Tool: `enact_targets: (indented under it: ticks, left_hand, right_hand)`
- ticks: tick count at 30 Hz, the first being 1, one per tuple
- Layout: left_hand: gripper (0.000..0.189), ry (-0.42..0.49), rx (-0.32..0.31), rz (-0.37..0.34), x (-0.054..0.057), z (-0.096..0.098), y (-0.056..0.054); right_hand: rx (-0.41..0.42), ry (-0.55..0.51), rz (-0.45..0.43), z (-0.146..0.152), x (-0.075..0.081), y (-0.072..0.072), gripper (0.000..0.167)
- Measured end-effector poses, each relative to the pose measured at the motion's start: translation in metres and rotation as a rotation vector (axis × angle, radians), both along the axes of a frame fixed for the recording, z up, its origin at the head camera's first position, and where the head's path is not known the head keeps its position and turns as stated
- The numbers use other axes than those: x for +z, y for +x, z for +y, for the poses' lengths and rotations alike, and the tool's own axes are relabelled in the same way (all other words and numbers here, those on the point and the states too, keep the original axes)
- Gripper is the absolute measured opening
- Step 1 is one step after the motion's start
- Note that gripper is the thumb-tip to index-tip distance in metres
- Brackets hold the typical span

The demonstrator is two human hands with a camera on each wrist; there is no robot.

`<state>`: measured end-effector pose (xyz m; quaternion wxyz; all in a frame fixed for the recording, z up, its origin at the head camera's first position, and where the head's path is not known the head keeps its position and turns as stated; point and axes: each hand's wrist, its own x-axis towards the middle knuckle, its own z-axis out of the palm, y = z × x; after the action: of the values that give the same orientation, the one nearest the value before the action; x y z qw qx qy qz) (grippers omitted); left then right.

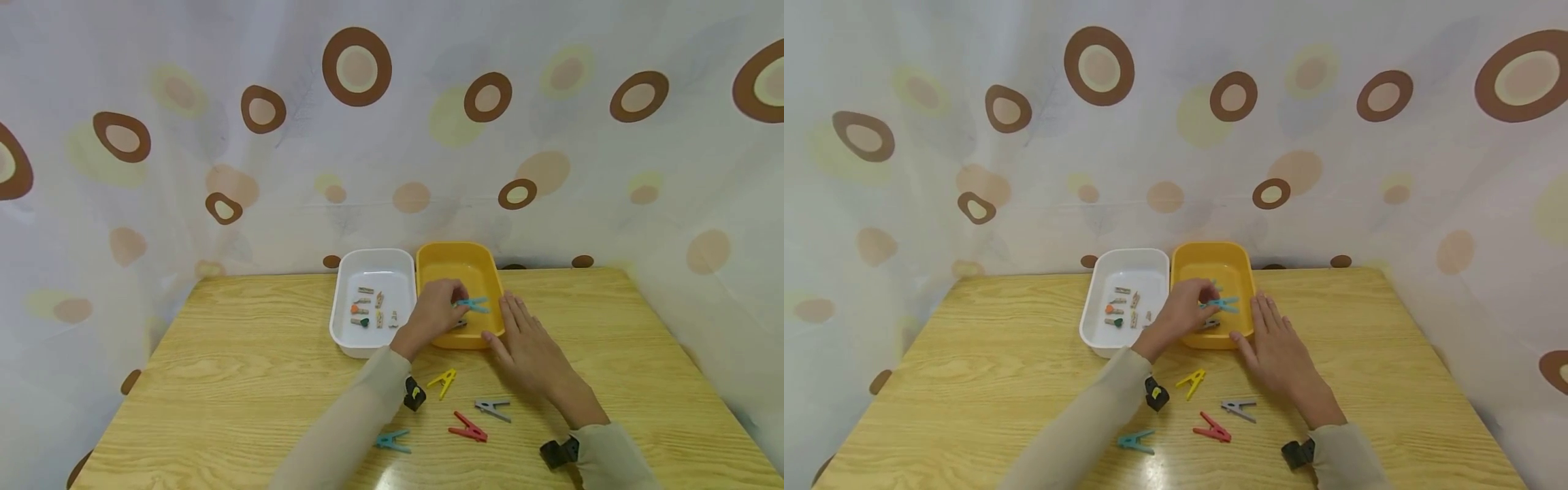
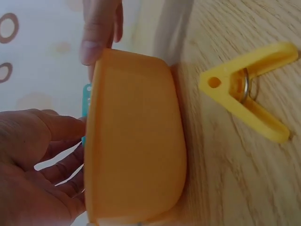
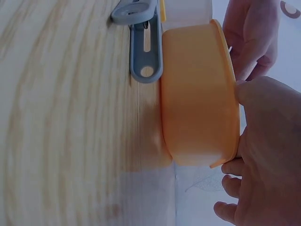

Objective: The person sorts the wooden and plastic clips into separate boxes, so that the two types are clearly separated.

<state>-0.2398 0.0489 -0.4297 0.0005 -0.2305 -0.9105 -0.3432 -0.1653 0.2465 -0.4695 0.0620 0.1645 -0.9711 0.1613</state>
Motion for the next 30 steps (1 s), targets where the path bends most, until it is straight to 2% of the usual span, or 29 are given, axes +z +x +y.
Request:
enact_targets:
  ticks: [7,17,27,30]
  left_hand:
    - [0.007,-0.075,-0.013,-0.01,-0.006,0.008,-0.008]
    - [0.006,-0.195,0.015,-0.043,-0.014,0.021,-0.019]
    - [0.01,-0.282,0.02,-0.027,-0.02,0.028,-0.024]
    - [0.018,-0.274,0.017,-0.038,-0.021,0.028,-0.024]
  right_hand:
    - [-0.001,0.023,-0.001,0.002,-0.002,-0.001,0.082]
    - [0.0,0.025,-0.006,0.001,-0.004,-0.004,0.082]
    - [0.006,0.013,-0.013,0.0,-0.004,-0.003,0.081]
    - [0.006,0.008,-0.011,0.0,-0.003,-0.003,0.081]
